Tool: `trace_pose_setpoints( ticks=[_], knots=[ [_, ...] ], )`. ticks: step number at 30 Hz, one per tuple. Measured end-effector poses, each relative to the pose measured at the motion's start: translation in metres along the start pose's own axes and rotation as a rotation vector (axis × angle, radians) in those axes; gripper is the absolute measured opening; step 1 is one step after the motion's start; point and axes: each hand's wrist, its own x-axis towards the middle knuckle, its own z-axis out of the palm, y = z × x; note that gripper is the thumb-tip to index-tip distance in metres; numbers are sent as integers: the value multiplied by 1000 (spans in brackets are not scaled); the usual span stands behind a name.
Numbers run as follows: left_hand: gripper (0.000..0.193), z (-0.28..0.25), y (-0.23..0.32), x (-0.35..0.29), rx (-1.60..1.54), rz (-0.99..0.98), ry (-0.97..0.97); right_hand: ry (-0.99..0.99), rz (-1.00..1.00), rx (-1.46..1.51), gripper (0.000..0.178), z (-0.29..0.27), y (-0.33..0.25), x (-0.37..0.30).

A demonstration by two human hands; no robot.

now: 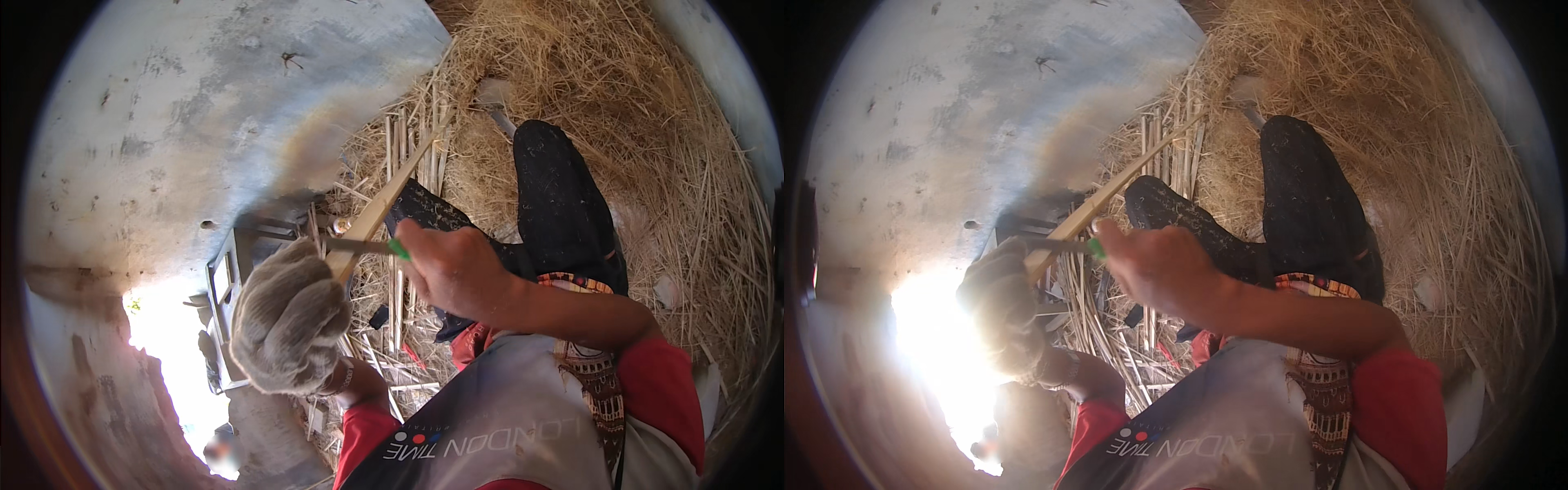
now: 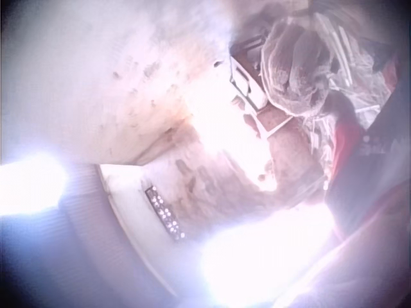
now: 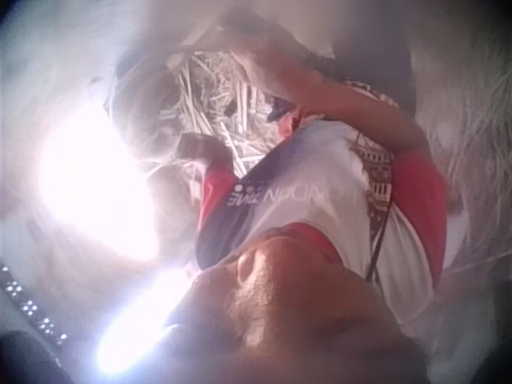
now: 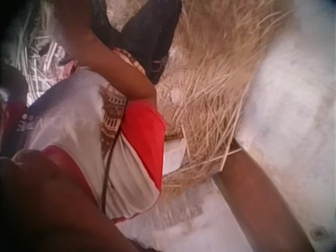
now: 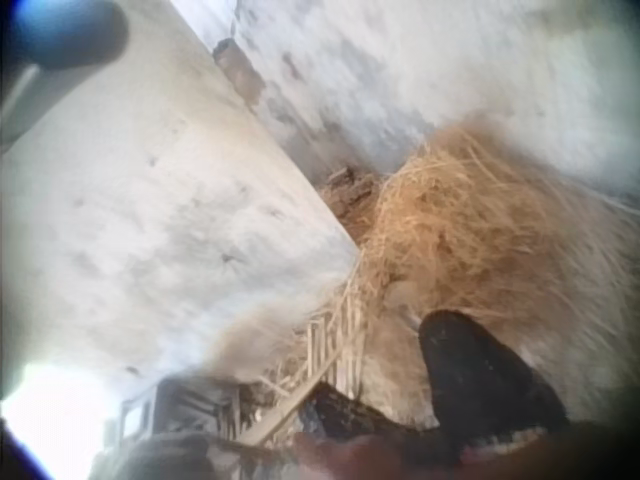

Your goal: The person sits on a straw-covered floor and uses a knife to split long bamboo sticks into thin strips. They hold the bamboo with a gloved left hand and repeatedly strike it with the knife in their right hand to separate the fibers.

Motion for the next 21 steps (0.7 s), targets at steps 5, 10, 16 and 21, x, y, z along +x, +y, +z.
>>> trace_pose_setpoints(
  ticks=[5, 10, 16, 21],
  knots=[
    [27, 3, 1, -2, 90, -140, -40, -162, 468, -104, 27, 3, 78, -31],
    [28, 32, 20, 2, 142, -47, 295, -99, 76, 222, 24, -37, -18, -3],
    [30, 34, 20, -4, 151, -55, 278, -66, 39, 123, 16, -26, -17, -10],
    [28, 34, 22, -7, 149, -31, 282, -194, 50, 84, 19, -30, -39, -10]
  ],
)
